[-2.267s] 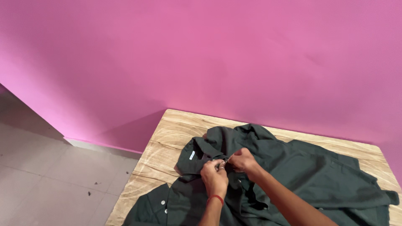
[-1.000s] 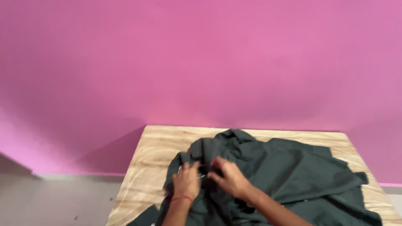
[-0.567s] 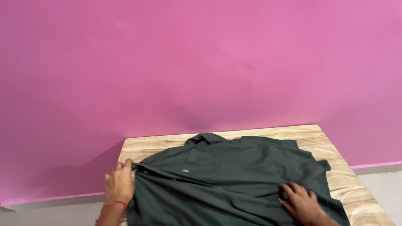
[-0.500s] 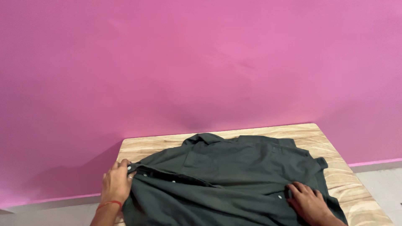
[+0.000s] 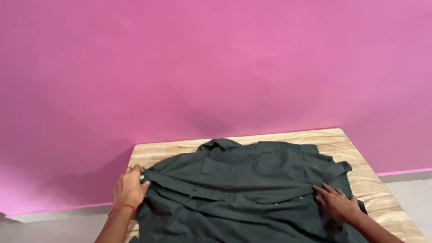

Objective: The person takes a shirt from a laundry basket, lays it flat on a table, unbuttons the shirt, and then buttons it back up.

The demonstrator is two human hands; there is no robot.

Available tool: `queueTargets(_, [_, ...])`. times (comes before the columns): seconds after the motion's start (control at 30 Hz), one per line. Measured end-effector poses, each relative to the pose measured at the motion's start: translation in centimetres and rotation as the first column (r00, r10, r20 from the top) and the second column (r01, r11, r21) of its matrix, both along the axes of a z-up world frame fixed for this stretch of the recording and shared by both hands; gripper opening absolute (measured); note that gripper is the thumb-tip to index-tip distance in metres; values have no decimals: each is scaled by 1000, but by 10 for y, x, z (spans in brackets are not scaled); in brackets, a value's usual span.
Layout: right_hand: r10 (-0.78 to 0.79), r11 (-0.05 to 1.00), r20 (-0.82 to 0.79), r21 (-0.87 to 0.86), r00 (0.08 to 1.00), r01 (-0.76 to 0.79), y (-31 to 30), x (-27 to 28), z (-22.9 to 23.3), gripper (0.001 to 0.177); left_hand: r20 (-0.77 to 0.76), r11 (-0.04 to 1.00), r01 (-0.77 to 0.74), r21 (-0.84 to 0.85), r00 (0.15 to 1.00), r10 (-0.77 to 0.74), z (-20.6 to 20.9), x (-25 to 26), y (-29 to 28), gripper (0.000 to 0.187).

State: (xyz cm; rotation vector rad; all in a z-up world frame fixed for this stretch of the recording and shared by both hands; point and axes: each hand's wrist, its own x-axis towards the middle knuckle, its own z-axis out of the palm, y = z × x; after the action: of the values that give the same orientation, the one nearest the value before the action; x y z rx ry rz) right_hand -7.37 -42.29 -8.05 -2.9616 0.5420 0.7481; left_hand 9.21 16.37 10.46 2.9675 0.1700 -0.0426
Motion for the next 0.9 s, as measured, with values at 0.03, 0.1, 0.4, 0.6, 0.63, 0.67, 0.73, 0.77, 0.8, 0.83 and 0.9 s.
queueTargets(0.03, [-74, 994, 90, 81, 993, 67, 3, -1, 2, 54, -9, 1000, -4, 0, 1000, 4, 1, 0, -2, 48])
queueTargets(0.1, [-10, 996, 108, 89, 994, 1, 16, -7, 6, 63, 79, 999, 36, -19, 996, -34, 4, 1, -3, 48])
queueTargets(0.4, [367, 900, 774, -155, 516, -406, 87, -59, -104, 68, 280, 794, 604, -69, 776, -565, -28, -66, -23, 61])
queueTargets(0.6, [-74, 869, 719, 386, 691, -308, 105, -41, -125, 53, 52, 448, 885, 124, 445, -894, -168, -122, -25, 61])
queueTargets(0.63, [-103, 857, 705, 421, 702, -297, 99, -38, -108, 51, -130, 537, 841, 63, 540, -831, -188, -125, -31, 58])
queueTargets(0.67, [-132, 841, 693, 457, 709, -289, 100, -35, -107, 48, -311, 630, 776, 26, 606, -733, -201, -126, -35, 54])
queueTargets(0.73, [-169, 817, 681, 501, 713, -285, 106, -38, -140, 44, -278, 645, 761, 62, 634, -721, -211, -122, -43, 50])
queueTargets(0.77, [-185, 803, 675, 523, 714, -287, 107, -43, -153, 41, -243, 658, 747, 95, 659, -712, -210, -124, -49, 46])
queueTargets(0.8, [-198, 791, 671, 540, 715, -288, 110, -46, -153, 39, -245, 659, 746, 94, 659, -711, -205, -127, -52, 46])
queueTargets(0.83, [-214, 777, 678, 555, 703, -299, 105, -49, -153, 37, -293, 688, 713, 133, 692, -660, -196, -128, -54, 52])
queueTargets(0.9, [-236, 745, 704, 574, 670, -340, 93, -45, -132, 32, -334, 714, 678, 175, 723, -605, -176, -132, -65, 57])
